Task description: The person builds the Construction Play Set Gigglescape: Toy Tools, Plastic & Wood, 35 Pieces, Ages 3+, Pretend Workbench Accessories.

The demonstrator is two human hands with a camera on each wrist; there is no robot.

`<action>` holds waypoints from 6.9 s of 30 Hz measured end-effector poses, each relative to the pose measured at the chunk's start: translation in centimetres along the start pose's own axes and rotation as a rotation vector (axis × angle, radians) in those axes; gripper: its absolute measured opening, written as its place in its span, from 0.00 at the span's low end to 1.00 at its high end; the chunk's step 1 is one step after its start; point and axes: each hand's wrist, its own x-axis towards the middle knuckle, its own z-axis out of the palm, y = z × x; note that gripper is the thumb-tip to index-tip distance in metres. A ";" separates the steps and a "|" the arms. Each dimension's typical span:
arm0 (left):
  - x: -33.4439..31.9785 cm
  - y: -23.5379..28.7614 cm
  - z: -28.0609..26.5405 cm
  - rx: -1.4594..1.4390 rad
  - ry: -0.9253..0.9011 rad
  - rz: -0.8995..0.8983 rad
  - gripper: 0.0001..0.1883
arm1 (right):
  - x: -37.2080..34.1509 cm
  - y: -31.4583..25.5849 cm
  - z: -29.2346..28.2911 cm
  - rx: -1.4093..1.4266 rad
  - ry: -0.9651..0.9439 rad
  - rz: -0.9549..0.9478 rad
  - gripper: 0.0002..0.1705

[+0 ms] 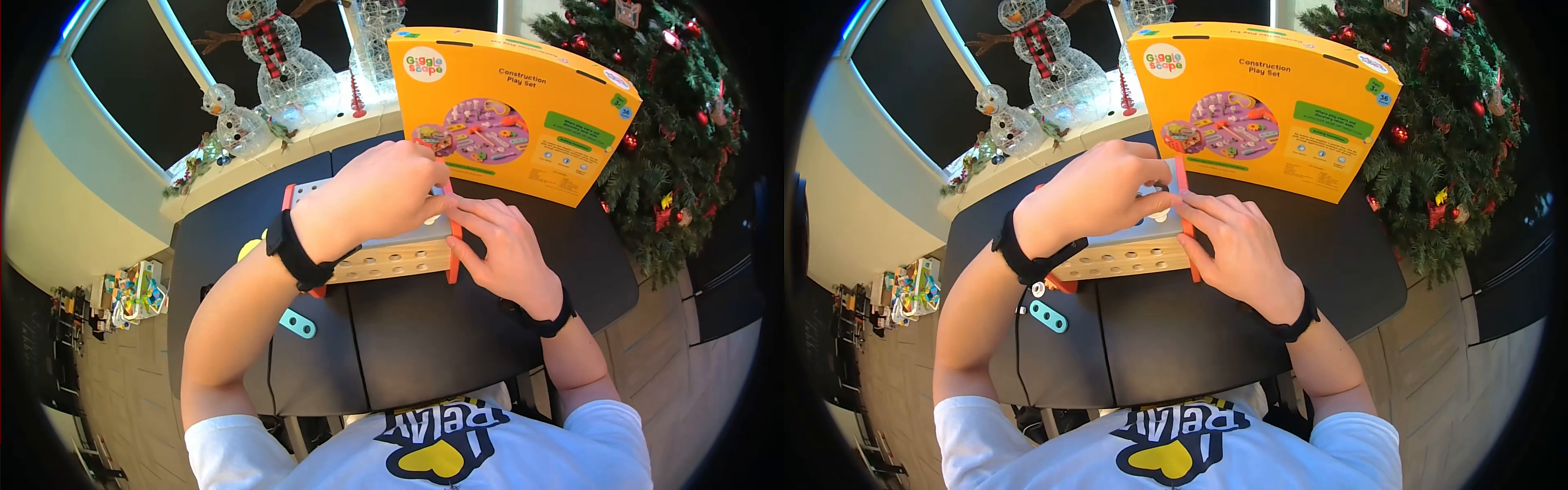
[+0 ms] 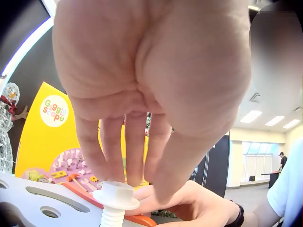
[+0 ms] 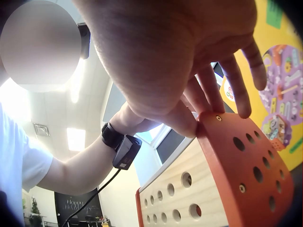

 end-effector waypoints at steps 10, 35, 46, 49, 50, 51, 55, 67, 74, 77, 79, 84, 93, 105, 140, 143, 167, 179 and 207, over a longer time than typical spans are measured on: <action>0.0 -0.8 0.6 -0.033 -0.082 0.172 0.08 | 0.0 0.4 0.0 0.006 -0.012 -0.014 0.26; 0.3 0.0 -0.6 -0.030 -0.082 -0.049 0.10 | -0.1 0.5 0.0 0.013 -0.003 -0.019 0.26; -0.3 -1.2 0.8 -0.020 -0.096 0.148 0.08 | 0.0 0.5 0.0 0.014 -0.001 -0.024 0.24; -0.4 -2.1 1.0 -0.093 -0.069 0.261 0.08 | 0.0 0.4 -0.1 0.008 0.001 -0.024 0.24; -0.4 -1.9 0.5 -0.106 -0.098 0.226 0.08 | 0.0 0.3 -0.1 0.007 -0.003 -0.018 0.24; -0.4 -1.7 0.2 -0.118 -0.127 0.191 0.09 | 0.0 0.2 -0.1 0.006 -0.007 -0.012 0.25; -0.2 -0.6 -0.3 -0.003 -0.088 -0.038 0.11 | 0.0 0.5 0.1 0.016 0.007 -0.027 0.25; 0.1 -1.5 0.4 -0.082 -0.197 0.196 0.08 | 0.0 0.3 0.0 0.017 0.000 -0.021 0.25; 0.1 -0.9 0.0 -0.084 -0.149 0.054 0.14 | -0.1 0.4 0.1 0.031 0.005 -0.017 0.25; 0.5 0.0 0.6 0.065 -0.171 -0.098 0.16 | -0.1 0.3 0.0 0.034 -0.004 -0.004 0.24; 0.3 0.1 1.1 0.141 -0.152 -0.100 0.15 | -0.1 0.3 0.0 0.030 0.005 -0.009 0.24; 0.4 0.0 1.2 0.144 -0.168 0.021 0.09 | -0.2 0.5 0.4 0.018 0.035 -0.033 0.24; 0.5 -2.0 0.1 -0.346 -0.254 0.172 0.08 | -0.2 0.2 0.0 0.044 -0.004 0.006 0.24; 0.6 0.5 1.8 0.202 -0.125 -0.095 0.14 | -0.2 0.6 0.2 0.034 0.014 -0.014 0.26; 0.3 0.5 1.5 0.042 -0.200 0.055 0.08 | -0.2 0.3 0.0 0.034 -0.001 0.001 0.25; 0.3 -0.3 1.4 -0.017 -0.179 0.153 0.10 | -0.3 0.5 0.1 0.029 0.005 -0.006 0.25; 0.2 0.2 1.9 0.025 -0.154 -0.042 0.05 | -0.2 0.4 0.2 0.045 0.018 -0.009 0.25; 0.2 -1.6 2.0 -0.247 -0.068 0.124 0.04 | -0.3 0.5 0.3 0.041 0.025 -0.011 0.24; -0.2 1.7 2.4 0.116 0.043 -0.159 0.09 | 0.2 0.4 -0.5 0.081 -0.014 0.012 0.21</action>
